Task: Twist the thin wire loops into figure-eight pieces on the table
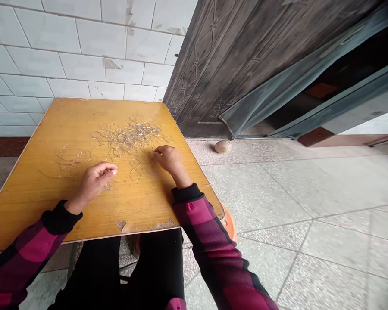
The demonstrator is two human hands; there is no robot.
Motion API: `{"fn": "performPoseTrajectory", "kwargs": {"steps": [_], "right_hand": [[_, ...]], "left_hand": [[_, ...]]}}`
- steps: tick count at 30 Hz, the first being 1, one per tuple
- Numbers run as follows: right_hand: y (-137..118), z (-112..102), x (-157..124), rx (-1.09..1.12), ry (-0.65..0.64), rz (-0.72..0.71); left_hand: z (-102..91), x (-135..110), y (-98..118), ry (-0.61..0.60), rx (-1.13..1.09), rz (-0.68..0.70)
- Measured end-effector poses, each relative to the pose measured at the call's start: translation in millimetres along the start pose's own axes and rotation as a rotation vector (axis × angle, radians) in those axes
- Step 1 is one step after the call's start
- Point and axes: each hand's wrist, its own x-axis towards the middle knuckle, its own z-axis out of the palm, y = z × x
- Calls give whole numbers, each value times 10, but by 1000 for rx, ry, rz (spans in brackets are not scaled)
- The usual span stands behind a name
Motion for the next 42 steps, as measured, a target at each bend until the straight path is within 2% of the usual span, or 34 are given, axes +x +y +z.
{"fn": "performPoseTrajectory", "kwargs": {"steps": [3,7,10,14,19,22,26,30,33,35,38,42], "right_hand": [[4,33,-12,63,154,-87],[-23,99,-30,194,328,-259],[-91,130,-87,280,378,-367],[-223,159,-212,309,373,-487],[-328,215,-303,296,324,-604],[-333,234,-308,292,323,-623],[-323,244,-303,291,319,-639],[-321,260,-303,294,302,-642],[-317,271,-301,289,269,-614],[-313,275,-298,284,241,-599],[-310,275,-294,288,210,-595],[-315,263,-300,305,192,-600]], "left_hand": [[-133,51,75,105,-19,73],[-446,129,222,354,-41,169],[-723,120,273,456,120,206],[-1058,15,195,399,611,230],[-1314,19,29,151,991,84],[-1310,138,8,87,1118,23],[-1092,331,47,-11,1185,21],[-827,514,37,40,1218,-34],[-748,619,-20,67,1166,-107],[-769,659,-55,73,1104,-114],[-881,672,-61,89,1006,-50],[-1078,631,69,145,946,-9]]}}
